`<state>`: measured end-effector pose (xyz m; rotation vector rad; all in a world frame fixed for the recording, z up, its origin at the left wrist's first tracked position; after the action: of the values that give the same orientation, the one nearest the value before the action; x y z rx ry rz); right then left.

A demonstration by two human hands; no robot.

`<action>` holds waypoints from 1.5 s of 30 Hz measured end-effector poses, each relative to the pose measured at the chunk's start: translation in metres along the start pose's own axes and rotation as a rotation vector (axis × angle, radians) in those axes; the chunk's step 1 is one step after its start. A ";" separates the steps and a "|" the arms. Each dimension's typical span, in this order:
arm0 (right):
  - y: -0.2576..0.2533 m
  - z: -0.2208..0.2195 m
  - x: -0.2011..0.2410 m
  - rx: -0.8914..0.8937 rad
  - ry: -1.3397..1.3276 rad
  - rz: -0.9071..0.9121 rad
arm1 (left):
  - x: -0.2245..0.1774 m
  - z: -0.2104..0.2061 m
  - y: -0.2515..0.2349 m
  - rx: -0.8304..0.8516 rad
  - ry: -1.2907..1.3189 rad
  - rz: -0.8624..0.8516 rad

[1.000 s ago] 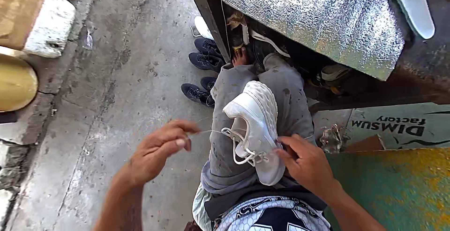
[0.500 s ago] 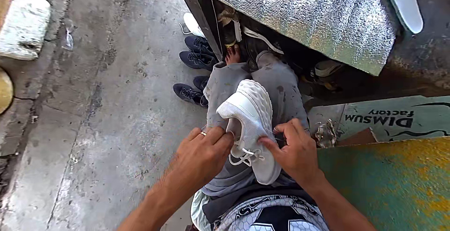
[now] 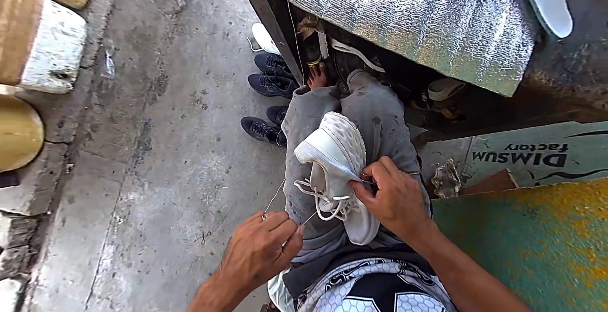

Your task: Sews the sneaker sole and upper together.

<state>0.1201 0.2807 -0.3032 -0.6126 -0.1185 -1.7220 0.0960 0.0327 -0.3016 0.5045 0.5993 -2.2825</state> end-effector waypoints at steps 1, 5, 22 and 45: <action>-0.002 0.003 -0.003 0.016 -0.038 -0.020 | 0.002 -0.001 -0.007 -0.008 0.061 0.034; -0.003 0.020 -0.030 0.087 -0.519 -0.255 | 0.001 -0.010 -0.056 -0.049 0.608 0.362; 0.033 0.031 -0.030 0.157 -0.213 0.006 | -0.017 -0.071 -0.083 0.148 0.872 0.897; 0.000 0.033 -0.003 0.352 0.168 0.357 | -0.016 -0.070 -0.078 0.247 0.973 0.826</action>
<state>0.1313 0.2964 -0.2766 -0.2114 -0.1774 -1.3564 0.0630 0.1294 -0.3296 1.6620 0.4106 -1.2235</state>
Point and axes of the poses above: each hand's wrist, its own y-axis away from the middle knuckle, its own z-axis out of the back of the hand, x = y × z, the point moved 6 cm from there along -y, towards the middle knuckle, and after that the axes turned 12 degrees about -x, right-handed, at the moved point
